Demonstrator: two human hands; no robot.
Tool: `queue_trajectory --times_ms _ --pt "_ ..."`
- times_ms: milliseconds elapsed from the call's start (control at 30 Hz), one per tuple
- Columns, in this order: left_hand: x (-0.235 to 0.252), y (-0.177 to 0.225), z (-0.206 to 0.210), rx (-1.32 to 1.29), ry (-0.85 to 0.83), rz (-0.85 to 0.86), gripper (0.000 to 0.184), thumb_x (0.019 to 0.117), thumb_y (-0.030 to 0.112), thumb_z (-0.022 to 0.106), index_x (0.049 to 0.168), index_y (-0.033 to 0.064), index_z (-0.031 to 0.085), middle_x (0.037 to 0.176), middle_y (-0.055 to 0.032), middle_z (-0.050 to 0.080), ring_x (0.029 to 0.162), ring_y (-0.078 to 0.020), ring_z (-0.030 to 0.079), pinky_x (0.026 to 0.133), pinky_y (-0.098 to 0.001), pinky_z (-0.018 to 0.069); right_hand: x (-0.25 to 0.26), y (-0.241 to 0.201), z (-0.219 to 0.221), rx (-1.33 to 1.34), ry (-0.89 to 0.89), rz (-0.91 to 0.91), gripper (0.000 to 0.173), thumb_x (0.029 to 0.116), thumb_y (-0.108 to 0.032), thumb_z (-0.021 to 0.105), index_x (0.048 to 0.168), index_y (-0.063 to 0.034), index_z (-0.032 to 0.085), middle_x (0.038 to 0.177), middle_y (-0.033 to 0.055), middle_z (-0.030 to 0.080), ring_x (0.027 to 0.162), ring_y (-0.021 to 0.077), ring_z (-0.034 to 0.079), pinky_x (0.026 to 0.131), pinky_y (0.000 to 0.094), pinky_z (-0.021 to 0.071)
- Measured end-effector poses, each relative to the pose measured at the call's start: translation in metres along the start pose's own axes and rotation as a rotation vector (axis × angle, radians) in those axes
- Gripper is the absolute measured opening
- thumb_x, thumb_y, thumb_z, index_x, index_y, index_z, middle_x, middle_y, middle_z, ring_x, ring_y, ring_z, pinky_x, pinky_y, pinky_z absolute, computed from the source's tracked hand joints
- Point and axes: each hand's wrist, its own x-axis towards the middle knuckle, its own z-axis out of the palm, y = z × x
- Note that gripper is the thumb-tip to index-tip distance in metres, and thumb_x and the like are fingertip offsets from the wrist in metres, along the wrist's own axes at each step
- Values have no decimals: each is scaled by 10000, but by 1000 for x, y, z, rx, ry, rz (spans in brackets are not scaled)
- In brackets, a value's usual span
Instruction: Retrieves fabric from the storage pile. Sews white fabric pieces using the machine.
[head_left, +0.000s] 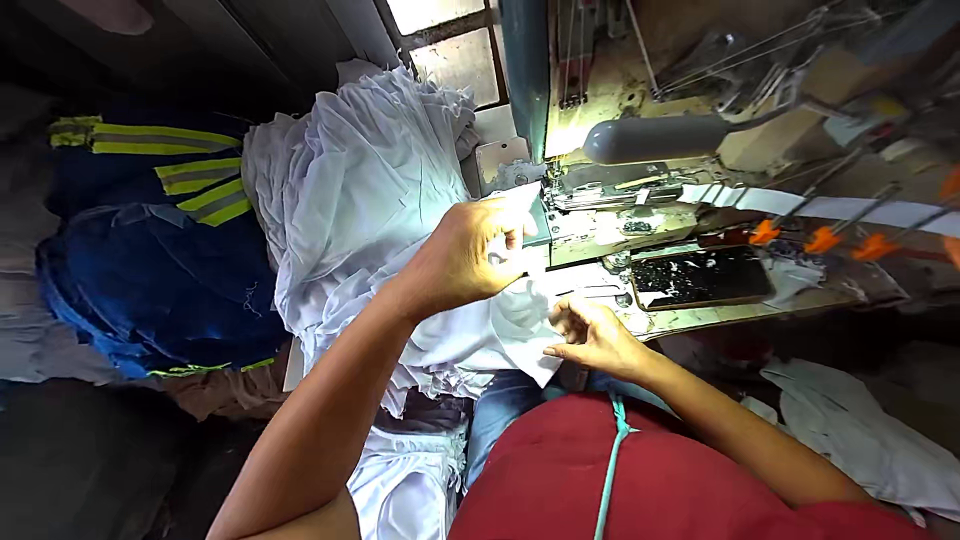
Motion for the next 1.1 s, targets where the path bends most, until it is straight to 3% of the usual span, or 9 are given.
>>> queue_trajectory --times_ms 67,133,267,367,567,667,867,1033,1100 --pt "10 -9 11 -180 71 -4 97 816 78 673 864 -3 695 1000 -86 739 970 -67 678 877 -211 532 9 -7 7 -31 137 -90 615 876 -415 759 1247 56 621 1120 154 693 971 137 673 843 286 558" --pt "21 -11 27 -342 150 -56 4 807 30 664 809 29 660 808 24 663 724 51 571 657 -108 461 18 -12 23 57 265 -176 548 913 -361 734 1218 84 634 1126 161 704 1044 128 681 932 290 555" --pt "32 -23 37 -271 110 -156 23 827 39 617 848 48 616 702 23 579 618 1 537 580 -167 445 31 -16 33 636 323 77 105 958 2 578 1054 25 615 879 -16 695 816 2 662 779 198 558" --pt "30 -42 32 -155 83 -328 121 862 -17 607 973 -28 652 815 -67 646 696 -62 587 669 -240 497 32 -12 10 808 360 178 149 996 3 493 1057 -16 627 863 -15 686 807 53 664 763 252 573" --pt "35 -45 28 -111 -30 -431 48 881 -2 643 922 -12 667 812 -57 648 717 -65 587 694 -253 492 40 12 -4 85 587 -269 300 944 -28 580 1214 102 578 824 37 687 667 15 628 652 179 552" --pt "40 -38 31 40 2 -441 76 914 21 626 899 -32 678 782 -114 645 715 -171 593 701 -366 482 47 9 -14 -153 582 -423 207 971 -30 561 1046 89 713 845 124 721 760 117 682 732 236 563" --pt "31 -21 40 329 47 -348 69 948 43 630 956 -5 678 885 -170 658 814 -336 669 699 -528 535 55 -9 -27 -339 387 -129 304 1013 -181 548 1191 -22 737 782 111 689 688 227 656 653 407 541" --pt "9 0 66 561 168 53 231 934 37 574 1088 -6 742 1167 -196 715 1092 -374 666 929 -527 499 59 -10 -29 -246 367 -77 275 993 -209 554 1116 -19 710 690 43 593 602 120 542 588 299 477" --pt "2 10 86 605 117 -65 271 957 52 532 1110 9 751 1194 -182 716 1133 -362 666 943 -521 503 60 -12 -29 -219 367 -74 348 983 -180 542 1259 -22 685 680 38 599 582 104 531 577 288 474"
